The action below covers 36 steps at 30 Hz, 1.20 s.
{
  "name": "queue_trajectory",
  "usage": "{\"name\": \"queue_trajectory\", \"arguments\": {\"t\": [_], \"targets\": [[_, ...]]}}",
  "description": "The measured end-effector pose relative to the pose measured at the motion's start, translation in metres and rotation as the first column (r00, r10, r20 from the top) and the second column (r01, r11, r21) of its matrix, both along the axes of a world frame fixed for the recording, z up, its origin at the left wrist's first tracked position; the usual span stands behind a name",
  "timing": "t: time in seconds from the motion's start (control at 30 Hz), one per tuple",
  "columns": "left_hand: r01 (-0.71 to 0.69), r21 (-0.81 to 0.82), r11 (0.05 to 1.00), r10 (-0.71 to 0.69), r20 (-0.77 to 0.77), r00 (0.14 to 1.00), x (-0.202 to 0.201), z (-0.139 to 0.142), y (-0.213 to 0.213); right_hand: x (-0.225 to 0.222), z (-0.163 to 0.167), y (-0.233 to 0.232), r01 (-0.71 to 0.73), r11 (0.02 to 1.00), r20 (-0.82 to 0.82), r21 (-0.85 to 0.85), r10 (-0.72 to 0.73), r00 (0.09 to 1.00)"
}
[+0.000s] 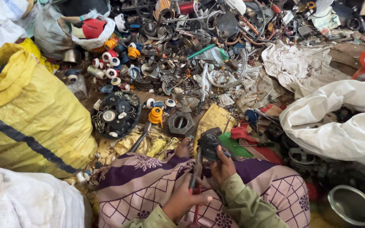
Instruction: The person sits on the floor and uses a hammer and pliers to disassemble a small black electrical component. They repeatedly strike the component to separate parts and then inspect the pieces by hand.
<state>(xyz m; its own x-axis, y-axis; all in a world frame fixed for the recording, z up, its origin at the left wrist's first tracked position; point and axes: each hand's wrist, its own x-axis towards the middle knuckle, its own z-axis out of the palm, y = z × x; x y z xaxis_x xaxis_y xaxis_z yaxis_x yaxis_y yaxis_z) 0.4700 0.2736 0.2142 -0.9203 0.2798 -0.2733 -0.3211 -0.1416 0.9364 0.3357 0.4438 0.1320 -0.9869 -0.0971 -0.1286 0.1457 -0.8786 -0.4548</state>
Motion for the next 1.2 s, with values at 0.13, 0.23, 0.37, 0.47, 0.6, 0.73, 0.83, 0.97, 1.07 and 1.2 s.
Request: {"name": "queue_trajectory", "arguments": {"t": [0.13, 0.23, 0.37, 0.47, 0.6, 0.73, 0.83, 0.97, 1.07, 1.2], "targets": [[0.162, -0.181, 0.970, -0.190, -0.151, 0.970, 0.018, -0.006, -0.014, 0.007, -0.003, -0.005, -0.053, 0.996, -0.009, -0.068, 0.052, 0.999], [0.204, -0.136, 0.969, -0.224, -0.151, 0.963, 0.025, -0.011, -0.017, 0.012, -0.001, -0.007, -0.048, 0.995, -0.001, -0.084, 0.048, 0.999], [0.088, -0.324, 0.942, -0.140, -0.141, 0.980, 0.021, -0.025, -0.020, 0.018, 0.007, -0.010, -0.076, 0.995, 0.016, -0.060, 0.077, 0.997], [-0.212, -0.411, 0.887, -0.010, -0.475, 0.880, 0.014, -0.038, -0.019, 0.018, 0.007, -0.010, -0.056, 0.998, 0.072, -0.041, 0.059, 0.996], [-0.160, -0.277, 0.947, 0.156, -0.036, 0.987, 0.005, -0.052, -0.014, 0.013, -0.004, -0.005, -0.014, 0.999, 0.087, -0.039, 0.018, 0.996], [0.010, -0.296, 0.955, 0.032, 0.136, 0.990, -0.002, -0.053, -0.011, 0.009, -0.014, -0.001, -0.064, 0.998, 0.031, -0.009, 0.064, 0.997], [0.057, -0.358, 0.932, 0.013, 0.191, 0.982, -0.005, -0.052, -0.015, 0.008, -0.012, -0.007, -0.051, 0.999, 0.048, 0.009, 0.051, 0.998], [0.097, -0.227, 0.969, -0.071, 0.122, 0.990, -0.014, -0.060, -0.032, -0.006, -0.001, -0.010, -0.109, 0.960, 0.110, 0.257, 0.083, 0.990], [0.016, -0.283, 0.959, 0.010, 0.092, 0.996, -0.040, -0.070, -0.061, -0.034, -0.001, 0.005, -0.051, 0.721, 0.045, 0.691, 0.027, 0.999], [-0.197, -0.503, 0.842, 0.119, -0.184, 0.976, -0.099, -0.070, -0.120, -0.082, -0.025, 0.044, 0.381, -0.146, -0.379, 0.913, 0.041, 0.925]]}}
